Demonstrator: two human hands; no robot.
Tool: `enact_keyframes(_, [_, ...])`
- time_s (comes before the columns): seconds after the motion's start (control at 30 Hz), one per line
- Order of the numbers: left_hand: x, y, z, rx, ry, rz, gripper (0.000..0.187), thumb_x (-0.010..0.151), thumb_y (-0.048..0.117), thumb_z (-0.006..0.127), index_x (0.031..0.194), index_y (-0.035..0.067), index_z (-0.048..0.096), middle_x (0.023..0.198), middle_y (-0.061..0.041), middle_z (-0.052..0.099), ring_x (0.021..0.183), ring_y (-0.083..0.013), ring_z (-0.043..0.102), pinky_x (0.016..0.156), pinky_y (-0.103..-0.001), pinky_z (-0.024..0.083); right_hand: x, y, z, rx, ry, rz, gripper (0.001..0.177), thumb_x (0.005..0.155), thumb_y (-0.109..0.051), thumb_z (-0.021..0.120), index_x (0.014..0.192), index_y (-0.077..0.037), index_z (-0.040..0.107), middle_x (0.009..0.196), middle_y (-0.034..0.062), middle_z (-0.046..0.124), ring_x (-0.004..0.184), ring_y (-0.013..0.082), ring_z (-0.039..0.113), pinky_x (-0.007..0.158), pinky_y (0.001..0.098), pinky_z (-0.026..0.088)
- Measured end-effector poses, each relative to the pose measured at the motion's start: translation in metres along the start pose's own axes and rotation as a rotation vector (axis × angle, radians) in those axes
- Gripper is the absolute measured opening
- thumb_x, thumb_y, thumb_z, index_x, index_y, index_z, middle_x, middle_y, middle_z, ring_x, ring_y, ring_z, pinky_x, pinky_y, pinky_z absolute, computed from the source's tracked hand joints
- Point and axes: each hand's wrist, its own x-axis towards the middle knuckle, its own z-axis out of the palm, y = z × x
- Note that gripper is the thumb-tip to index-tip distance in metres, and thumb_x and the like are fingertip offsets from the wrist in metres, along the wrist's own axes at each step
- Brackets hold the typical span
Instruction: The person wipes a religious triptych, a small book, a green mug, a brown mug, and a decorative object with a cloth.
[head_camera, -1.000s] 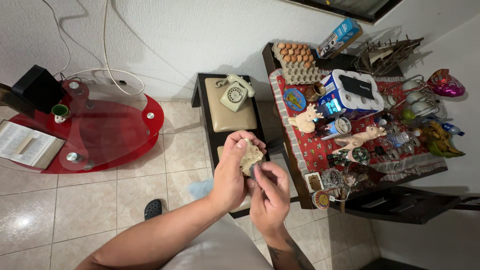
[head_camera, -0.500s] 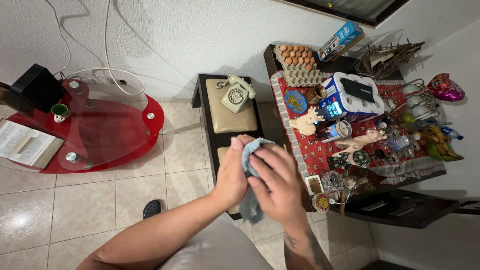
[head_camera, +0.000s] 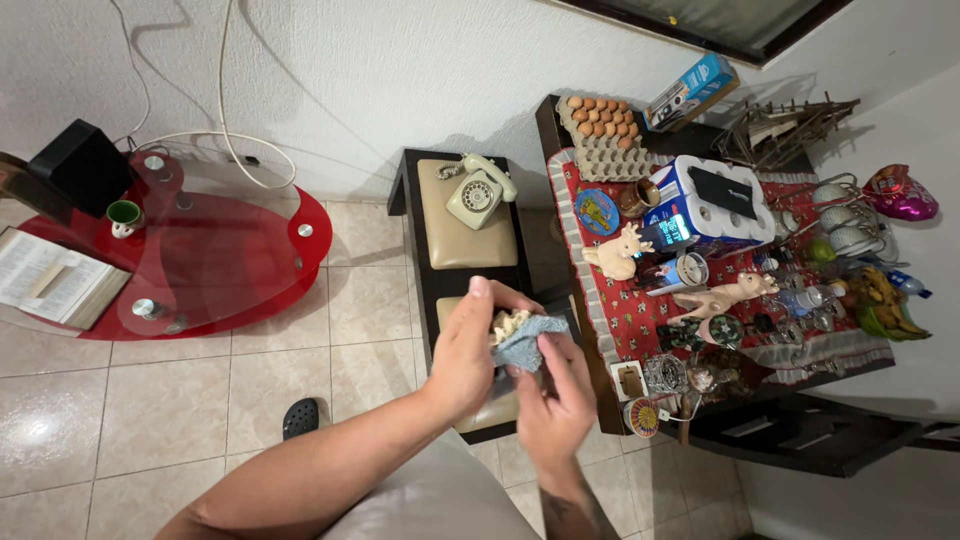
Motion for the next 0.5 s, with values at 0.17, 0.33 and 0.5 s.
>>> enact_keyframes(0.17, [0.011,0.015,-0.004,-0.08,-0.049,0.096,0.061,0.112,0.043,0.027,0.098,-0.003,0.065,0.101,-0.017,0.072,0.094,-0.0225,0.068,0.09,-0.037,0.055,0.022,0.006,-0.036,0.085,-0.19,0.2,0.033,0.089,0.005,0.076,0.122,0.004,0.072,0.124,0.0177,0.072,0.106,0.0224,0.07,0.089,0.0344,0.058])
enact_keyframes(0.33, [0.013,0.017,0.007,-0.015,-0.178,0.108,0.064,0.117,0.044,0.03,0.095,-0.004,0.066,0.105,-0.014,0.065,0.096,-0.0202,0.06,0.092,-0.035,0.05,0.041,-0.011,-0.031,0.024,-0.034,-0.081,0.033,0.094,0.004,0.064,0.127,0.002,0.065,0.129,0.0128,0.061,0.113,0.0198,0.068,0.092,0.0304,0.059])
enact_keyframes(0.5, [0.011,0.026,0.007,-0.248,-0.06,-0.144,0.063,0.113,0.045,0.03,0.09,-0.001,0.066,0.094,-0.012,0.063,0.086,-0.0205,0.061,0.079,-0.036,0.051,0.044,-0.007,-0.022,-0.248,-0.103,-0.25,0.029,0.092,0.006,0.069,0.12,-0.001,0.07,0.121,0.0131,0.062,0.106,0.0216,0.065,0.088,0.0311,0.055])
